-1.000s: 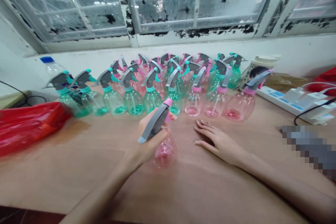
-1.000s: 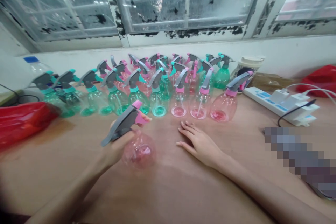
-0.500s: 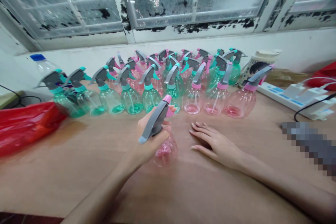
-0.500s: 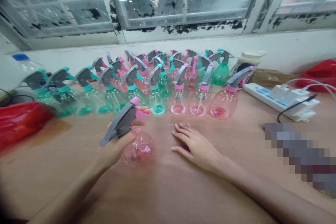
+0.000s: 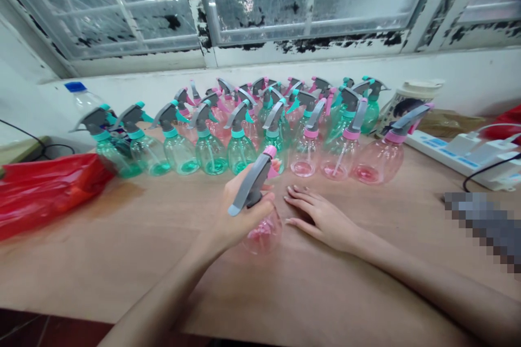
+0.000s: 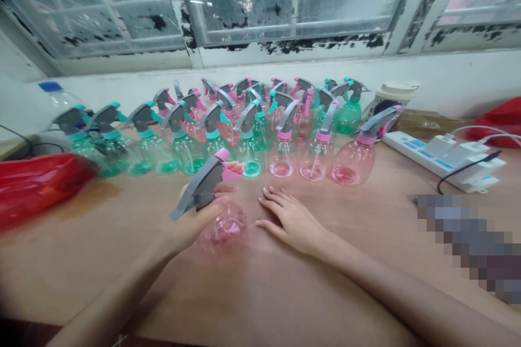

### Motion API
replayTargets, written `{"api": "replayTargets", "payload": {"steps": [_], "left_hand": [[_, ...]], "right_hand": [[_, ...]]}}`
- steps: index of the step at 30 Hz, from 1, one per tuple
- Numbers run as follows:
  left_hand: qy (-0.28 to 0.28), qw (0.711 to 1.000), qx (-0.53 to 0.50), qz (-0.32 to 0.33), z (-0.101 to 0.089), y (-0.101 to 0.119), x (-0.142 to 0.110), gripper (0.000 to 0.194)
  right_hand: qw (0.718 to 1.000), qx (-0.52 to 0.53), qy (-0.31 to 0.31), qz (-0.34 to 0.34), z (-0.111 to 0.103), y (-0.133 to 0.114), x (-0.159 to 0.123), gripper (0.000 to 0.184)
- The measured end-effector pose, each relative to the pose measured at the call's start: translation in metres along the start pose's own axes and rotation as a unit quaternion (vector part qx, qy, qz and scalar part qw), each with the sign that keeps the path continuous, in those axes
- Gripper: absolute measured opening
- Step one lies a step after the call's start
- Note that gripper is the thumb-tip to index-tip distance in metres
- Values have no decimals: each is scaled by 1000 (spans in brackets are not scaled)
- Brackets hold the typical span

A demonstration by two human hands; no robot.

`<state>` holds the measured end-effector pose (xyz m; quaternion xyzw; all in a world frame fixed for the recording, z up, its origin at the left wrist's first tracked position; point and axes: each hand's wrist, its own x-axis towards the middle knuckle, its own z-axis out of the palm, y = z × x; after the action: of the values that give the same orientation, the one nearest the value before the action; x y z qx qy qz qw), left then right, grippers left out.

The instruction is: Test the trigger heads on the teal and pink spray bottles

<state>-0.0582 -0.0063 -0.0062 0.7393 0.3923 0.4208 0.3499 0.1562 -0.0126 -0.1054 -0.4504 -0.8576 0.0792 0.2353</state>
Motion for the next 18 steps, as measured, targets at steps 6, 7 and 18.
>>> {"api": "replayTargets", "payload": {"steps": [6, 7, 18], "left_hand": [[-5, 1000, -4, -13, 0, 3, -1, 47], [-4, 1000, -5, -16, 0, 3, -1, 47], [8, 1000, -4, 28, -4, 6, -1, 12]], "right_hand": [[1000, 1, -7, 3, 0, 1, -2, 54], [1000, 0, -8, 3, 0, 1, -1, 53], [1000, 15, 3, 9, 0, 1, -1, 51]]}}
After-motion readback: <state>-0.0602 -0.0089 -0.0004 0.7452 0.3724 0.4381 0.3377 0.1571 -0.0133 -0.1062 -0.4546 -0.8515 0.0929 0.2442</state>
